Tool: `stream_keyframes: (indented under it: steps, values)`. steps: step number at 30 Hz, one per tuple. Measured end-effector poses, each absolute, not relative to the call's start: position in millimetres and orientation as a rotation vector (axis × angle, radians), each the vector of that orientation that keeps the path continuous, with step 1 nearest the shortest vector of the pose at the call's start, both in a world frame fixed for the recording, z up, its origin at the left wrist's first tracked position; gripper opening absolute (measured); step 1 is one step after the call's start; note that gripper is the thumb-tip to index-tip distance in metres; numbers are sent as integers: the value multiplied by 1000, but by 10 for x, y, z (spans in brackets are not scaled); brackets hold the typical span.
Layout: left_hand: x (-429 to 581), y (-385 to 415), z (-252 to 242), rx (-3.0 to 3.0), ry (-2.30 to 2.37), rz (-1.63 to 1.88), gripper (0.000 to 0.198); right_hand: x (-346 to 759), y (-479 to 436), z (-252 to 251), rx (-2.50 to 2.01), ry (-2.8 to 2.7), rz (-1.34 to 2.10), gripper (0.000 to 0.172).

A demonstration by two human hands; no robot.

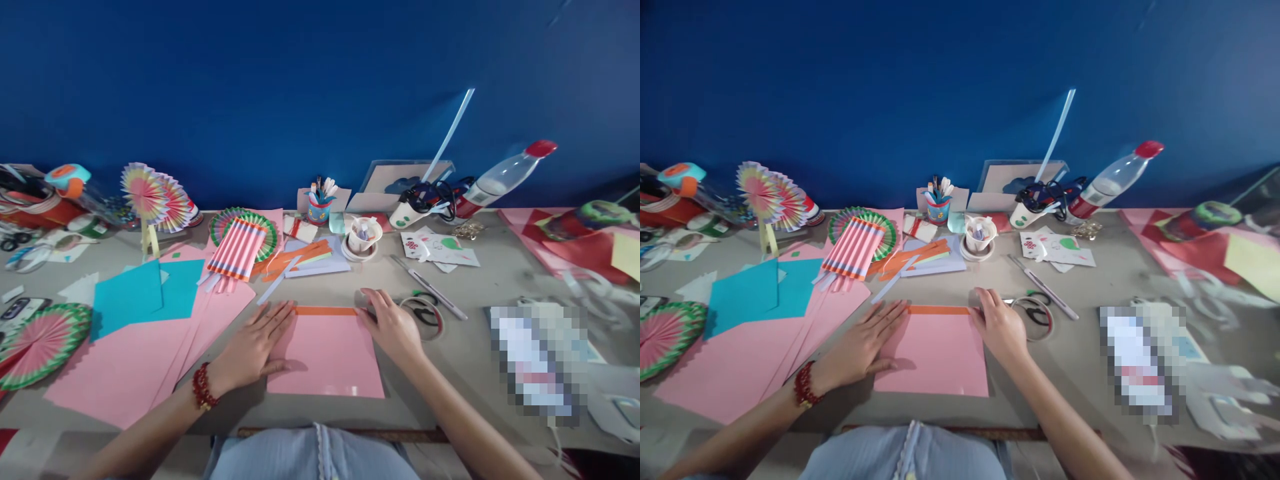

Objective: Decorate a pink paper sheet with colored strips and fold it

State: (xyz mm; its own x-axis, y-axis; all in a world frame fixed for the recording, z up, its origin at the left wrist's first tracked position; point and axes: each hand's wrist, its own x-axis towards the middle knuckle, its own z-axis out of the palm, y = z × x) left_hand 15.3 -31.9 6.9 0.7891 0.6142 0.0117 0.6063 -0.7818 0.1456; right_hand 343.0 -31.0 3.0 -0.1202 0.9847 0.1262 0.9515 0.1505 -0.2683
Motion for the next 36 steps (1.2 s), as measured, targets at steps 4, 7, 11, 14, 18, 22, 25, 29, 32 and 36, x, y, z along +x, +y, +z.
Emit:
stream_keyframes:
  steps: [4, 7, 11, 14, 18, 22, 25, 29, 32, 36]
  values:
    - [157, -321, 76, 2825, 987, 109, 86, 3435, -366, 11, -1726, -2247, 121, 25]
    - [158, -316, 65, 2833, 982, 101, 88, 3437, -399, 6, -1666, -2331, 102, 26]
    - [116, -303, 67, 2851, 972, 83, 90, 3447, -403, 17, -1667, -2354, 131, 25]
    - [35, -313, 81, 2846, 1023, 76, 85, 3453, -395, 15, -1670, -2350, 149, 24]
    - [-68, -366, 85, 2839, 1107, 46, 82, 3451, -394, 1, -1659, -2315, 169, 25]
    - [-82, -415, 83, 2828, 1143, 43, 80, 3436, -396, 3, -1668, -2257, 153, 25]
    - [-61, -431, 89, 2817, 1168, 51, 78, 3434, -393, -7, -1656, -2242, 129, 24]
    - [-51, -447, 86, 2823, 1198, 49, 77, 3446, -383, -32, -1613, -2258, 92, 23]
    - [-56, -457, 78, 2827, 1218, 72, 77, 3457, -378, -40, -1607, -2271, 98, 22]
    - [-67, -460, 70, 2830, 1210, 103, 76, 3471, -369, -46, -1605, -2297, 121, 23]
